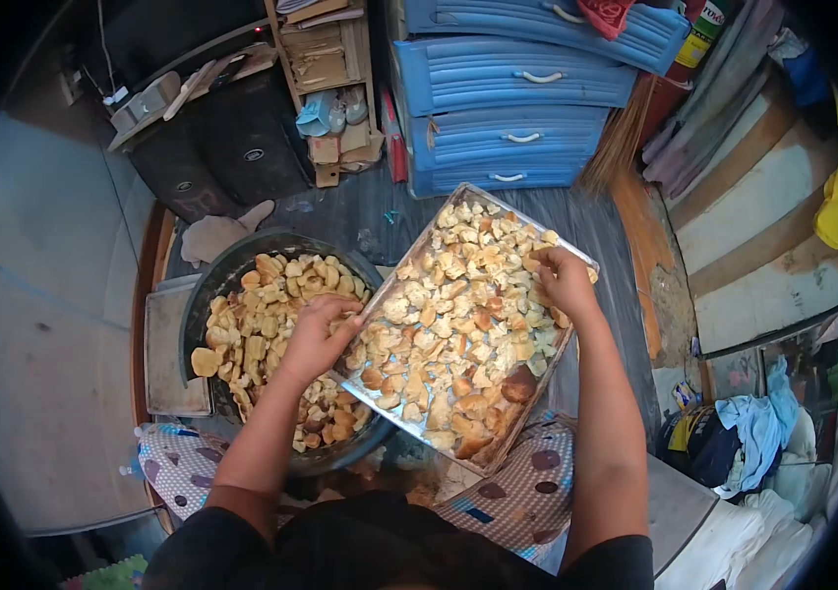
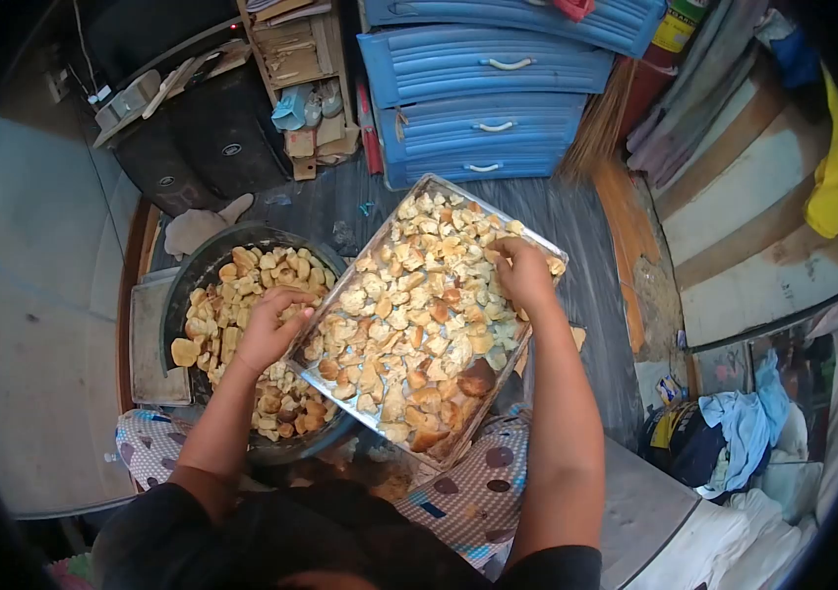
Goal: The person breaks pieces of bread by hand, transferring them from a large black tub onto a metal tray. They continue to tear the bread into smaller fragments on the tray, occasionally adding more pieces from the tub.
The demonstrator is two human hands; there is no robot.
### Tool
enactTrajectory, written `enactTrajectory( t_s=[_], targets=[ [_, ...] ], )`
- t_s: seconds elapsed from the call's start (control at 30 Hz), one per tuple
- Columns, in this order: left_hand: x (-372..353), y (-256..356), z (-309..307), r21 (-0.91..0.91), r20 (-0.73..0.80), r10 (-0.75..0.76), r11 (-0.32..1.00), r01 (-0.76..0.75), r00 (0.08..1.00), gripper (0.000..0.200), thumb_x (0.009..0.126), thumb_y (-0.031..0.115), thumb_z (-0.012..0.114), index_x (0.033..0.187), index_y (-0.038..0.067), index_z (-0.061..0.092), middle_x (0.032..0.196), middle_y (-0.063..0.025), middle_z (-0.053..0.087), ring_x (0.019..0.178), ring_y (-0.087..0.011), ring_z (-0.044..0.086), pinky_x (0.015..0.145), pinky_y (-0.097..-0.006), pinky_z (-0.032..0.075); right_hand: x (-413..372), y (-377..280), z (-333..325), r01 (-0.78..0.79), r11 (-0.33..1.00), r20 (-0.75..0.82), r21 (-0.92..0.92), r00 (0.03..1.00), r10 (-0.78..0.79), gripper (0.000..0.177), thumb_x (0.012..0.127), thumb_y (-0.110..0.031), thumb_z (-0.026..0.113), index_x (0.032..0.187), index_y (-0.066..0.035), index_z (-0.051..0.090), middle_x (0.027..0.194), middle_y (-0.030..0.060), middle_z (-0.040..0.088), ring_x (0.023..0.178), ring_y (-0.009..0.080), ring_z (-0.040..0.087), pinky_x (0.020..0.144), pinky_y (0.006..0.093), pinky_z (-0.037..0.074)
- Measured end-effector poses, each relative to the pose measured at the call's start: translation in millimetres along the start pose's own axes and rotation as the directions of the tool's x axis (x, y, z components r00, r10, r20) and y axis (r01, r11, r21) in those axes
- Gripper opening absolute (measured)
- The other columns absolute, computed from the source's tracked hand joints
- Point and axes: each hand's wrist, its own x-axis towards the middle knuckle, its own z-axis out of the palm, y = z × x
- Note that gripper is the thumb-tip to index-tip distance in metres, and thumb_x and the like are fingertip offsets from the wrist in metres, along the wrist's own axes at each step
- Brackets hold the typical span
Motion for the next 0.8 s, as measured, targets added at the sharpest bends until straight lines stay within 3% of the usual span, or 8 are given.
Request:
enactTrajectory(
  t_s=[0.17,0.3,0.37,0.43,0.53,0.63,0.7,0.8],
  targets=[
    [-25.0,10.6,-18.9,0.022,0.021,0.028,0.999,-0.029,0.999,0.023,0.08,0.02,0.062,0.096,0.003,0.064,0.098,-0.0131,0.06,0.099,-0.0298,0.053,0.088,-0.0374,0.039,-13.4,-11.1,2.7,0.225,0.889,0.192,-0.399,0.968,-0.159,0.015,0.078,-0.008,0.059,0.09,-0.002,0.066,0.098,0.0174,0.062,0.09,0.0297,0.06,0.077,0.0342,0.046],
    [-50.0,18.6,-28.2,-0.097,0.028,0.035,0.995,-0.033,0.999,0.024,0.084,0.022,0.059,0.1,0.003,0.063,0.1,-0.0111,0.061,0.095,-0.0275,0.056,0.087,-0.0349,0.041,-51.9,-105.7,-1.8,0.251,0.955,-0.115,-0.158,0.956,-0.27,0.013,0.077,-0.005,0.061,0.09,-0.002,0.063,0.088,0.0134,0.06,0.086,0.0271,0.06,0.076,0.0329,0.046],
    [-64.3,16.8,-12.2,-0.658,0.107,-0.247,0.709,0.254,0.963,0.031,0.09,0.029,0.053,0.102,0.003,0.063,0.105,-0.009,0.061,0.096,-0.0243,0.057,0.088,-0.0339,0.042,-88.9,-160.1,16.9,0.421,0.905,-0.201,-0.063,0.883,-0.424,0.015,0.077,-0.005,0.062,0.092,-0.002,0.061,0.086,0.0116,0.058,0.083,0.0256,0.059,0.074,0.0328,0.047],
    [-71.2,15.5,0.0,-0.746,0.25,-0.229,0.574,0.338,0.941,0.047,0.093,0.041,0.042,0.111,0.001,0.058,0.112,-0.0094,0.058,0.102,-0.0217,0.055,0.09,-0.0348,0.041,-130.9,-207.7,47.3,0.602,0.797,-0.172,0.046,0.791,-0.587,0.026,0.078,-0.01,0.063,0.104,-0.006,0.06,0.101,0.0115,0.06,0.095,0.0271,0.057,0.083,0.0358,0.044],
    [-77.2,35.3,-0.9,-0.888,0.422,-0.005,-0.202,0.412,0.907,0.062,0.09,0.055,0.037,0.121,0.002,0.05,0.117,-0.0129,0.054,0.104,-0.0209,0.051,0.092,-0.0349,0.04,-178.7,-218.9,136.9,0.807,0.59,0.07,0.039,0.587,-0.807,0.054,0.086,-0.036,0.053,0.129,-0.007,0.042,0.133,0.0168,0.04,0.125,0.0318,0.037,0.104,0.042,0.028],
    [-72.9,-1.3,-45.6,-0.947,0.305,-0.131,-0.146,0.286,0.943,0.065,0.09,0.057,0.033,0.124,0.003,0.048,0.123,-0.0144,0.05,0.109,-0.0221,0.05,0.095,-0.0356,0.038,-218.1,-181.9,221.4,0.712,0.696,0.291,-0.09,0.688,-0.665,0.061,0.088,-0.043,0.046,0.135,-0.006,0.035,0.141,0.0187,0.029,0.132,0.0318,0.026,0.108,0.0422,0.02],
    [-78.5,3.7,-90.6,-0.972,-0.046,-0.425,0.23,0.058,0.904,0.062,0.091,0.053,0.033,0.125,0.003,0.046,0.124,-0.0148,0.05,0.115,-0.022,0.046,0.1,-0.0348,0.032,-224.7,-157.3,249.8,0.581,0.8,0.335,-0.148,0.791,-0.512,0.063,0.089,-0.046,0.043,0.137,-0.006,0.031,0.143,0.0193,0.024,0.134,0.0316,0.021,0.109,0.0423,0.016],
    [-102.5,19.9,-125.5,-0.773,-0.32,-0.333,0.632,-0.041,0.887,0.057,0.092,0.044,0.037,0.127,0.001,0.044,0.127,-0.0119,0.047,0.118,-0.0242,0.042,0.103,-0.0354,0.027,-240.5,-131.2,298.7,-0.265,0.859,0.662,0.438,0.742,-0.108,0.067,0.091,-0.049,0.038,0.137,-0.002,0.027,0.141,0.017,0.031,0.133,0.0303,0.023,0.109,0.0405,0.015]
  ],
)
